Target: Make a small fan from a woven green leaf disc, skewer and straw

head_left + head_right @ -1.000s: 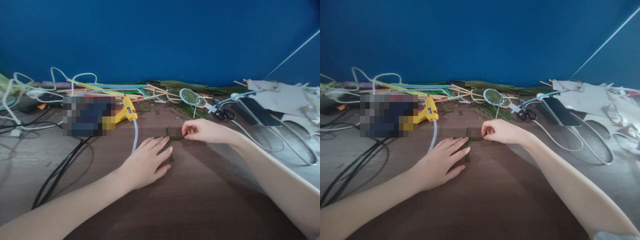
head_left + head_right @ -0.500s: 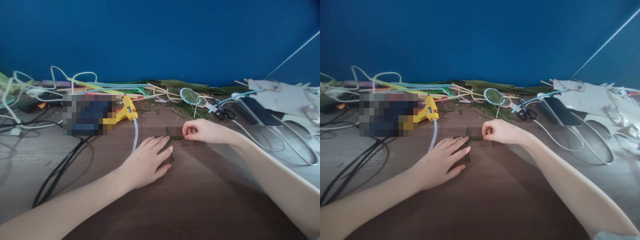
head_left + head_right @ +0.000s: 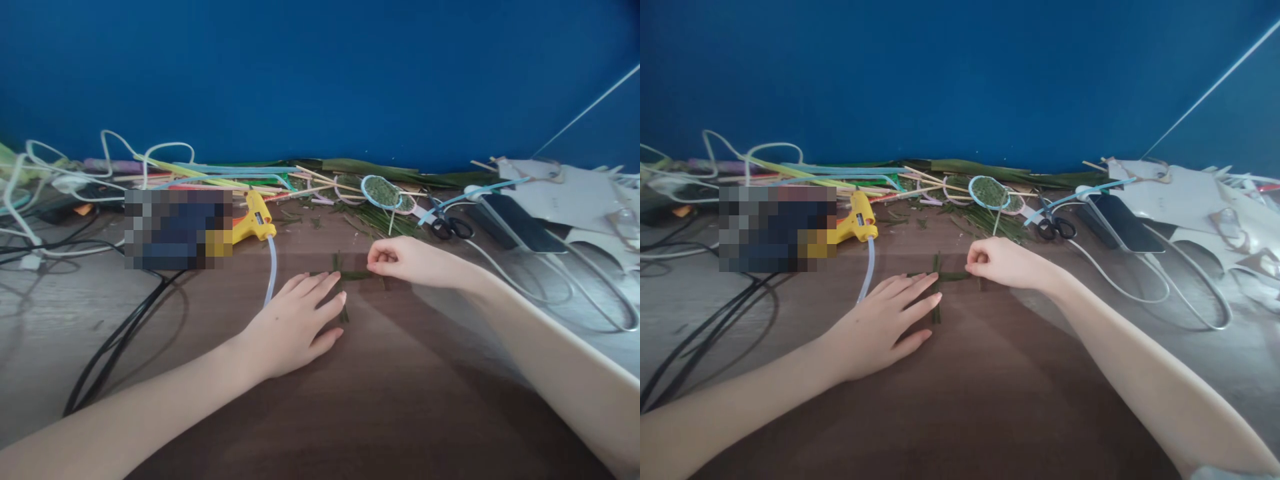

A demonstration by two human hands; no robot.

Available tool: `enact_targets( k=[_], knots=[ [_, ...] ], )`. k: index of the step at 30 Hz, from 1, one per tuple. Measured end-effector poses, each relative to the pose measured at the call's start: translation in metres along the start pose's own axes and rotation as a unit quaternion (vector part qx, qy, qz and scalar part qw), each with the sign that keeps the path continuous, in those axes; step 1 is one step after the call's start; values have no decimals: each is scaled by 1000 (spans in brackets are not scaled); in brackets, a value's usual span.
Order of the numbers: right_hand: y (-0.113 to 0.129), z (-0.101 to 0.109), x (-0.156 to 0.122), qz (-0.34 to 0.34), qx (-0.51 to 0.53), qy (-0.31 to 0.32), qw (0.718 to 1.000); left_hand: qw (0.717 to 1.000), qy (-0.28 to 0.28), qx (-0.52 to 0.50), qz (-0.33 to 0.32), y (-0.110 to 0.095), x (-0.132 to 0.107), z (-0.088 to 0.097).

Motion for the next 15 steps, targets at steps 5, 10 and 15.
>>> enact_targets(
  k=[5,10,15],
  knots=[
    [3,-1,-1,-9,-5,-3,1000,1000,-2,-2,0,-1,0,1],
    [-1,-3,2,-3,27,1,1000,1000,-2,-5,0,-1,0,1],
    [-1,0,3,1,66,-18,998,1000,-1,-9,0,-1,0,1]
  ],
)
Point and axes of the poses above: each hand's wrist, its own x-axis towards the middle knuckle, its own z-axis out of the back of the hand, y = z × x, the point moved 5 cm from there along x, towards the middle knuckle, and after that the axes turned 1 degree about z, right-handed, at the moved point
